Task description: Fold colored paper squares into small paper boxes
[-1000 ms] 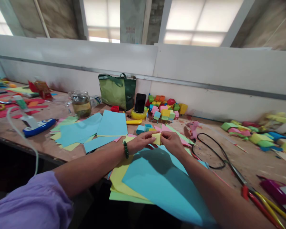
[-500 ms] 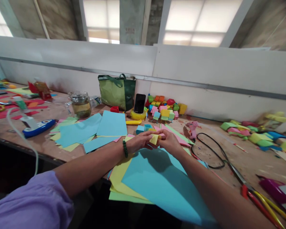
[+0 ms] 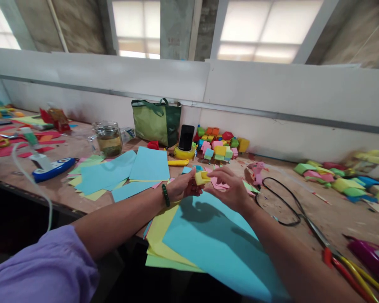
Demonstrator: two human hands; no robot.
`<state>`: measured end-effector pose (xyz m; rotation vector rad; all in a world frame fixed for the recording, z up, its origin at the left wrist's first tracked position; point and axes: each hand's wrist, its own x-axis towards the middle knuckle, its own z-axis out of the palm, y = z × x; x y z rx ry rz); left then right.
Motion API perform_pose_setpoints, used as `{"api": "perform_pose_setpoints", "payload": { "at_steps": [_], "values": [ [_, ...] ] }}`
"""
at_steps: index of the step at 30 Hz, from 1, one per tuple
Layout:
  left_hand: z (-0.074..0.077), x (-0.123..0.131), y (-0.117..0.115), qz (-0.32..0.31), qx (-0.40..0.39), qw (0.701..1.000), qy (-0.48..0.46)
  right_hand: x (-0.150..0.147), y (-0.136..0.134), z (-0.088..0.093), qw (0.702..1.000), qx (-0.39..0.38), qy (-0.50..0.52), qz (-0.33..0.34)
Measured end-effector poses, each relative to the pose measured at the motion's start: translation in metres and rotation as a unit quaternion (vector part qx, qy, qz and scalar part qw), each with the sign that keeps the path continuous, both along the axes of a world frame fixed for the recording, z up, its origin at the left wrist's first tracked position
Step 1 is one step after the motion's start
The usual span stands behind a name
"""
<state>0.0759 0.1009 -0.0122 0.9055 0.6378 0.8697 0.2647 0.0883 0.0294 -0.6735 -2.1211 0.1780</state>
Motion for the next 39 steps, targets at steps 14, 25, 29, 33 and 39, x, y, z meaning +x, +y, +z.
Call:
{"api": "perform_pose_setpoints", "payload": {
  "at_steps": [14, 25, 29, 33, 39],
  "values": [
    [0.004, -0.001, -0.006, -0.025, 0.053, 0.998, 0.024, -0.009, -0.006, -0.003, 0.993, -0.106, -0.052, -0.017],
    [0.005, 0.001, -0.01, -0.024, 0.047, 0.999, 0.011, -0.013, -0.009, -0.005, 0.994, -0.059, -0.054, -0.079],
    [0.003, 0.001, -0.007, -0.01, 0.041, 0.999, 0.014, -0.013, -0.008, -0.005, 0.992, -0.102, -0.026, -0.074],
    [0.001, 0.001, -0.005, -0.012, 0.031, 0.999, 0.014, -0.012, -0.006, -0.007, 0.987, -0.16, -0.006, -0.02],
    [0.0, 0.001, -0.005, 0.004, 0.028, 1.0, -0.002, -0.012, -0.004, -0.009, 0.986, -0.157, -0.02, -0.057]
  ]
}}
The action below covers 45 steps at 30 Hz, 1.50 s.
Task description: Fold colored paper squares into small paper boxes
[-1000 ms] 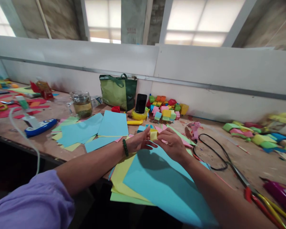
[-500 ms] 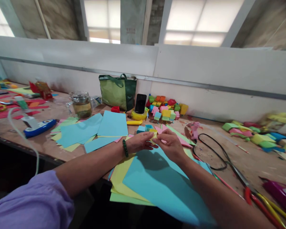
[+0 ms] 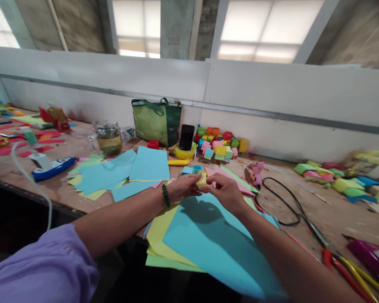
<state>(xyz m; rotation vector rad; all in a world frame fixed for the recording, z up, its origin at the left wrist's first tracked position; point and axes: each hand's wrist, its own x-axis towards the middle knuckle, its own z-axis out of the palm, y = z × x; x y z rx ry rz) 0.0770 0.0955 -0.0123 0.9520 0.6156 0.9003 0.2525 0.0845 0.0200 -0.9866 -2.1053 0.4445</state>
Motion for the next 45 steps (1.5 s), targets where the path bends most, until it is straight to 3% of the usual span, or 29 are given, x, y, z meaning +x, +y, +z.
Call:
{"api": "perform_pose_setpoints", "payload": {
  "at_steps": [3, 11, 36, 40, 45],
  "values": [
    [0.001, 0.0, -0.001, 0.004, -0.001, 1.0, -0.011, -0.002, -0.002, 0.0, 0.999, 0.014, 0.015, -0.028],
    [0.001, 0.002, -0.001, -0.007, -0.01, 1.0, -0.01, -0.001, -0.005, 0.003, 1.0, 0.016, 0.003, 0.017],
    [0.001, 0.002, -0.001, 0.0, -0.015, 1.0, -0.023, 0.0, -0.002, -0.001, 0.998, 0.005, 0.02, 0.054],
    [0.002, 0.002, -0.001, 0.014, -0.018, 0.999, -0.034, -0.001, -0.002, -0.004, 0.999, 0.03, 0.011, -0.001],
    [0.004, 0.002, 0.0, 0.038, -0.029, 0.998, -0.039, -0.003, -0.005, -0.007, 0.987, 0.136, 0.016, -0.081]
  ]
}}
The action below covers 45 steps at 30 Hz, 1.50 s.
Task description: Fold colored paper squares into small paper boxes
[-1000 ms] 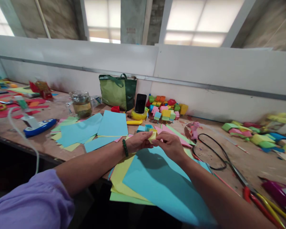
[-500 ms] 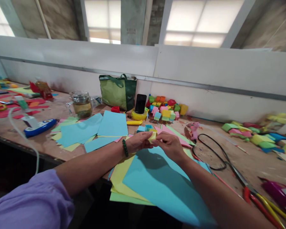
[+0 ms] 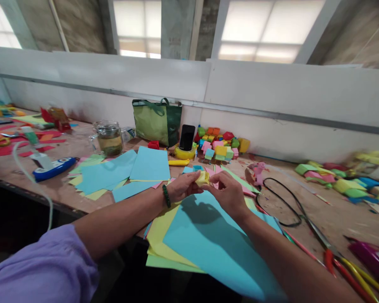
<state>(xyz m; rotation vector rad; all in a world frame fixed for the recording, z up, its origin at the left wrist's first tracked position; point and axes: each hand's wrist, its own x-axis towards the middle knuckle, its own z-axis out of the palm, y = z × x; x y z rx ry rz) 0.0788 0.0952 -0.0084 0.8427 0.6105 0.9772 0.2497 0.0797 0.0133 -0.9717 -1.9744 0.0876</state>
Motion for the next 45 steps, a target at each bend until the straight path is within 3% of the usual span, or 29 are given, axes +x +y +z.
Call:
{"api": "perform_pose_setpoints", "payload": {
  "at_steps": [5, 9, 17, 21, 27, 35, 38, 42, 45],
  "values": [
    [-0.001, 0.002, -0.001, 0.009, 0.006, 1.0, -0.003, 0.001, -0.003, 0.0, 0.996, 0.072, -0.046, 0.011],
    [-0.001, 0.003, -0.003, 0.004, 0.018, 1.0, -0.002, 0.001, -0.002, 0.001, 0.994, 0.086, -0.065, 0.011],
    [0.0, 0.002, -0.005, -0.028, 0.036, 0.999, 0.007, 0.0, 0.003, 0.005, 0.993, -0.035, -0.005, 0.115],
    [-0.001, 0.001, -0.003, -0.032, 0.038, 0.999, 0.006, 0.002, 0.003, 0.006, 0.991, -0.095, 0.007, 0.099],
    [-0.001, -0.001, -0.001, -0.039, 0.058, 0.997, 0.01, 0.004, 0.001, 0.013, 0.988, -0.109, -0.103, 0.048],
    [0.001, -0.002, -0.004, -0.033, 0.073, 0.996, 0.04, 0.005, 0.002, 0.012, 0.983, -0.058, -0.158, 0.067],
    [0.004, -0.003, -0.004, -0.057, 0.06, 0.996, 0.045, 0.007, 0.001, 0.013, 0.978, 0.032, -0.2, 0.045],
    [0.005, -0.006, -0.003, -0.122, -0.021, 0.989, 0.082, 0.012, 0.001, 0.016, 0.934, 0.195, -0.298, 0.014],
    [0.005, -0.008, -0.003, -0.098, -0.034, 0.991, 0.089, 0.016, 0.004, 0.017, 0.924, 0.202, -0.325, 0.021]
  ]
}}
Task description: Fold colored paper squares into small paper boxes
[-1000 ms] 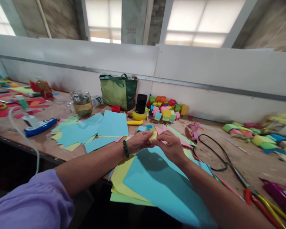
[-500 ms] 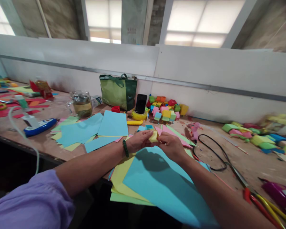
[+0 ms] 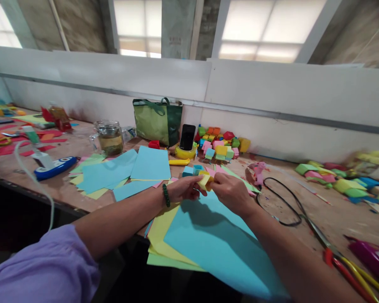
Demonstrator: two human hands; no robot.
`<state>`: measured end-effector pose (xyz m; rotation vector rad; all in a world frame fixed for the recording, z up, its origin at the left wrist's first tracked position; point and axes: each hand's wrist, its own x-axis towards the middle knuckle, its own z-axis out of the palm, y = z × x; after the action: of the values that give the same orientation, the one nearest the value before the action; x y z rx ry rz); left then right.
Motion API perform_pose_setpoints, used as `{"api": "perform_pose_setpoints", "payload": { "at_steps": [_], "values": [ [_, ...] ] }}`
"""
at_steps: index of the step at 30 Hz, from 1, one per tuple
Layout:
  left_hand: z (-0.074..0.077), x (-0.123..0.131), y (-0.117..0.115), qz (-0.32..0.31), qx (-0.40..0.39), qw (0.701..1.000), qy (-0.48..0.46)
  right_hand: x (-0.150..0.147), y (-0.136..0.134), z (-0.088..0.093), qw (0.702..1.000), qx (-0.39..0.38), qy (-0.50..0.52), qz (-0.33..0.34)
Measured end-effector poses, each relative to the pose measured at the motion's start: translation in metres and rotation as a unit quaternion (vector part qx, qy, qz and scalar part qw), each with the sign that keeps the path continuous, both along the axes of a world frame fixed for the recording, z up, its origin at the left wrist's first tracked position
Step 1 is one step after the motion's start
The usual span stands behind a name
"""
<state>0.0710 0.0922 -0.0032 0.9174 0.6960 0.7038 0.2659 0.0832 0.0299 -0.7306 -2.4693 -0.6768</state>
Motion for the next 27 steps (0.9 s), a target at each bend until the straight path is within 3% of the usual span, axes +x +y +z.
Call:
{"api": "perform_pose_setpoints", "payload": {
  "at_steps": [3, 8, 10, 15, 18, 23, 27],
  "values": [
    [0.002, 0.0, -0.001, 0.019, 0.016, 0.999, -0.027, 0.002, 0.003, -0.002, 0.991, -0.105, 0.082, 0.005],
    [0.002, 0.002, -0.002, 0.015, 0.076, 0.994, -0.073, -0.002, 0.003, -0.002, 0.916, -0.284, 0.283, 0.025],
    [0.001, 0.002, -0.001, 0.012, 0.088, 0.993, -0.071, -0.004, 0.003, -0.001, 0.907, -0.295, 0.3, 0.021],
    [-0.001, 0.0, 0.003, -0.029, 0.048, 0.994, -0.09, -0.004, 0.002, -0.001, 0.931, -0.278, 0.229, 0.058],
    [-0.004, 0.0, 0.005, -0.01, 0.041, 0.996, -0.084, -0.002, 0.003, -0.003, 0.941, -0.272, 0.192, 0.061],
    [-0.008, 0.004, 0.004, 0.02, 0.065, 0.995, -0.078, -0.006, 0.002, -0.006, 0.939, -0.253, 0.231, 0.022],
    [-0.008, 0.004, 0.002, 0.022, 0.067, 0.995, -0.069, -0.008, 0.0, -0.004, 0.932, -0.275, 0.23, 0.058]
  ]
}}
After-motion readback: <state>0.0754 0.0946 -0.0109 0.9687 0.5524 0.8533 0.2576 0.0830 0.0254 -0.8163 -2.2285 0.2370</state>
